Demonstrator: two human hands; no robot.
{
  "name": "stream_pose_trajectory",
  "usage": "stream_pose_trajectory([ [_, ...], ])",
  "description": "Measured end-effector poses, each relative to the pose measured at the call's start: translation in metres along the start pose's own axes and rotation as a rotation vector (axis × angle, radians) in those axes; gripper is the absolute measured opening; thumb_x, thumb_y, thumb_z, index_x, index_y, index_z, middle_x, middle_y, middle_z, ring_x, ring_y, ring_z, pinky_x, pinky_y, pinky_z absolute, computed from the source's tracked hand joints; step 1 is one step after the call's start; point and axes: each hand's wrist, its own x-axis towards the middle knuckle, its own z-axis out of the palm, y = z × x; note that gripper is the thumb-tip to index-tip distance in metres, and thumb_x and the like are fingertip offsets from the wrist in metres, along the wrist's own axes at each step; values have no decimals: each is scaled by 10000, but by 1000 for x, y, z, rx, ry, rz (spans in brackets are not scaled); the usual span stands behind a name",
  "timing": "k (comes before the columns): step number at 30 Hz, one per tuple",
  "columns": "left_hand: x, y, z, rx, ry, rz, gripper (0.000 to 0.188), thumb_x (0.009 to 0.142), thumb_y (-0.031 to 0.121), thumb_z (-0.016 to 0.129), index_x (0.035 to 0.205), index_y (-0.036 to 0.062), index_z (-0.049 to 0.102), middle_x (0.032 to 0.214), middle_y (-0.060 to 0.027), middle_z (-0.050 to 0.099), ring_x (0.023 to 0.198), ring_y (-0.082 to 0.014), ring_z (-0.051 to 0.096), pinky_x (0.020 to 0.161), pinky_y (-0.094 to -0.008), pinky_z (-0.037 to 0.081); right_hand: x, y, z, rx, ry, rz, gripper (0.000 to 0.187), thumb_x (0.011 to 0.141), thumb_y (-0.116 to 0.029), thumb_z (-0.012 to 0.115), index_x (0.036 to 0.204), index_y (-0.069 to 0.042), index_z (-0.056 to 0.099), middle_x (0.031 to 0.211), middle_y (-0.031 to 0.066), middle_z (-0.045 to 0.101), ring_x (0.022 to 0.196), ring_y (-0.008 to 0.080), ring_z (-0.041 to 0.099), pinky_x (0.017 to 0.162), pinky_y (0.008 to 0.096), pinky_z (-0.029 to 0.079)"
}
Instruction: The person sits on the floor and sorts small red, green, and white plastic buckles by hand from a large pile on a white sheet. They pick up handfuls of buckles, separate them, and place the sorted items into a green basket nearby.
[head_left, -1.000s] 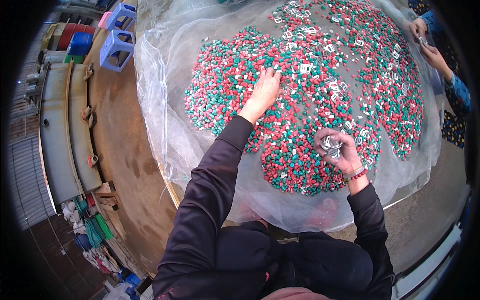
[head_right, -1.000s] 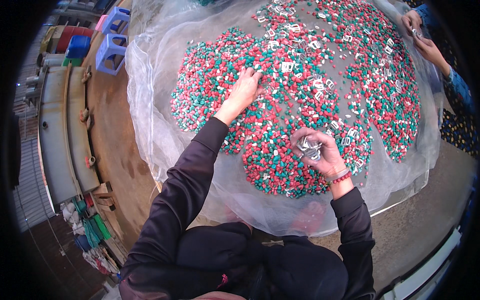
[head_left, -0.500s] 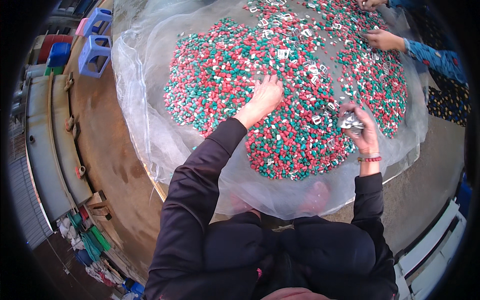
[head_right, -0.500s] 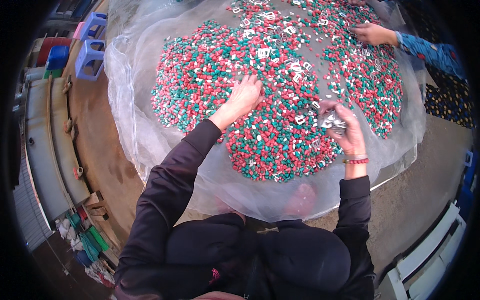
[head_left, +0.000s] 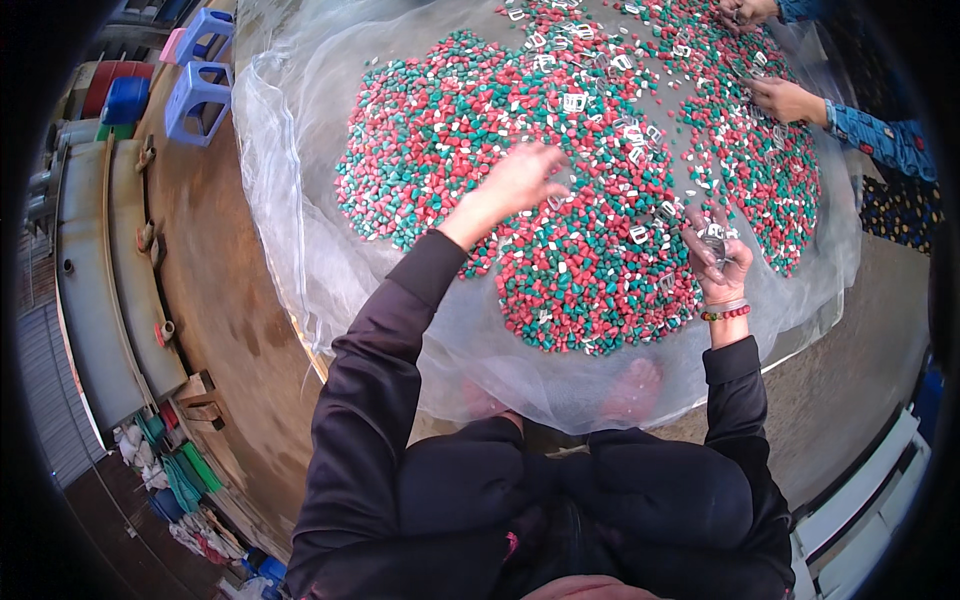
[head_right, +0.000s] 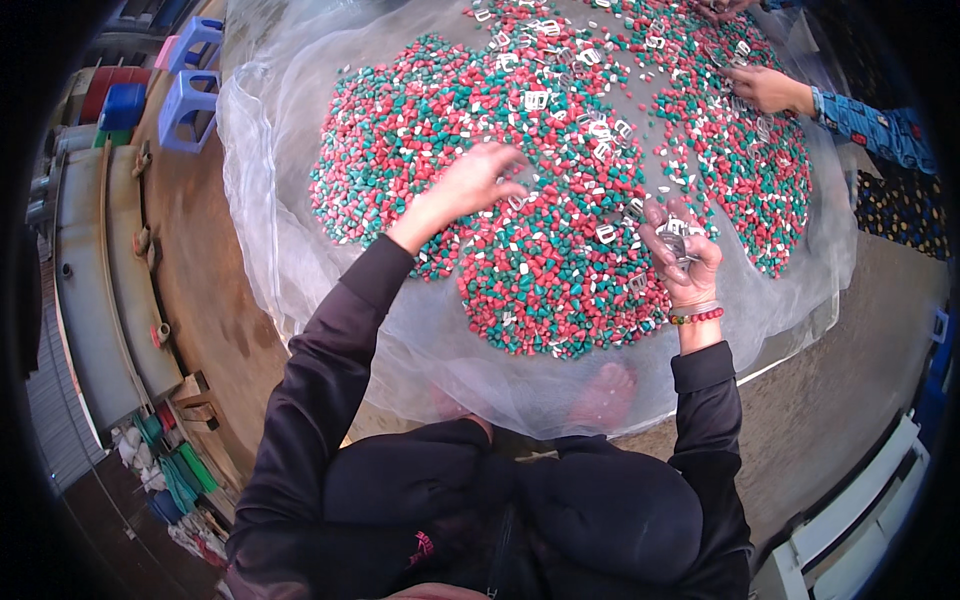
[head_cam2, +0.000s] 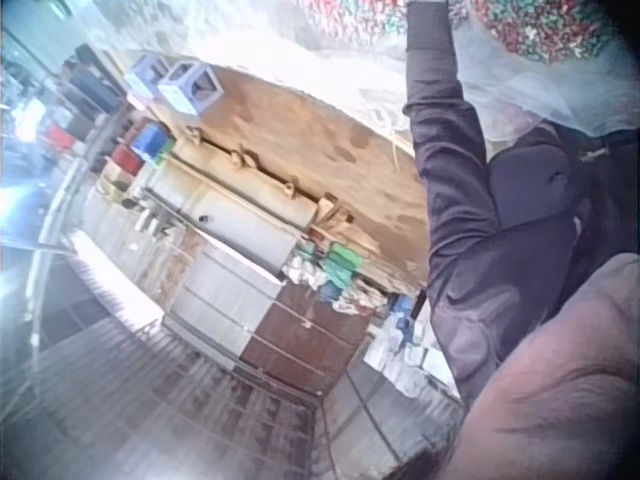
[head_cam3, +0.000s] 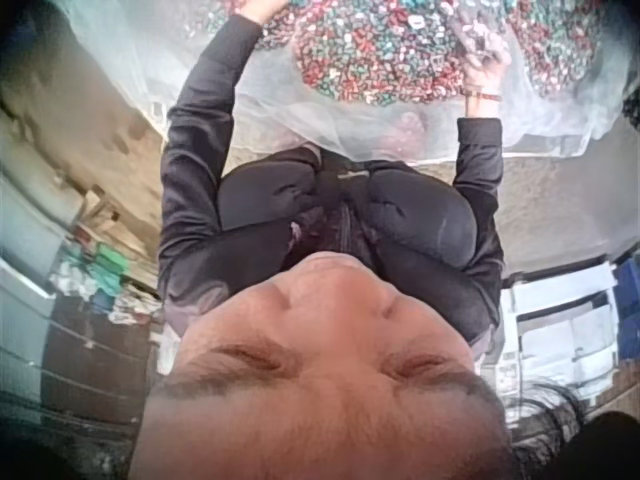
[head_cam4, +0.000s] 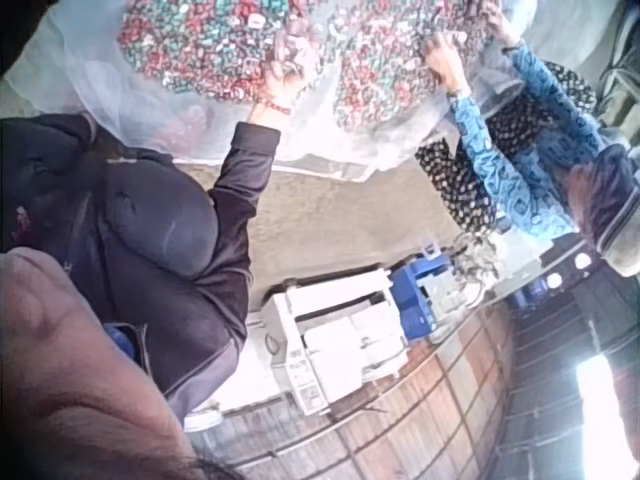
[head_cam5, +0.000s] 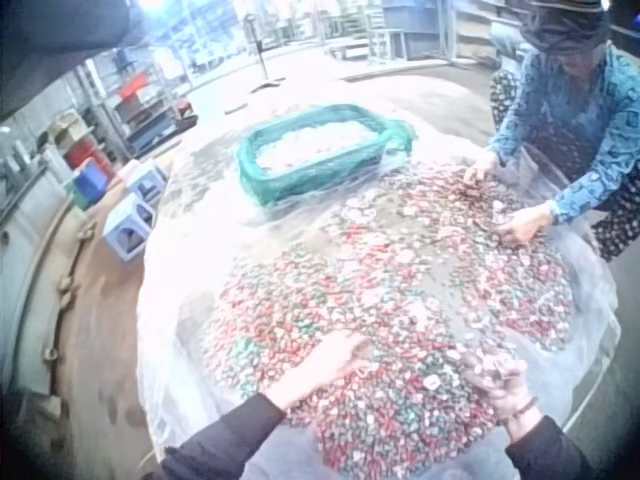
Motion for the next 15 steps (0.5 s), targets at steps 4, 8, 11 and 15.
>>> stream_pose_trajectory([
  [4,-2,9,29,379,-252,93,436,781,231,728,1171,107,578,1049,-162,643,1044,-358,596,865,-454,506,0,7,8,-173,84,67,455,817,-129,569,1231,56,537,1107,240,480,790,214,548,348,149,433],
  [8,5,1,3,93,-47,14,360,795,204,709,1127,88,634,948,-150,680,888,-312,667,751,-406,529,-3,11,3,-482,154,166,279,933,-227,555,1055,21,595,914,142,586,665,113,543,373,183,360],
  [11,7,1,-34,-530,17,-289,263,887,216,671,1035,-1,656,875,-104,691,783,-144,669,676,-278,523,5,9,-7,-1341,390,187,244,936,-241,579,1055,-36,637,834,64,643,781,158,593,647,304,478],
  [15,9,27,-55,-1605,-69,-279,295,985,278,535,1033,-9,581,940,-115,608,808,-187,635,649,-324,600,21,36,-27,-2317,225,78,395,933,-200,545,1320,-120,520,1055,164,596,946,329,628,768,434,517],
])
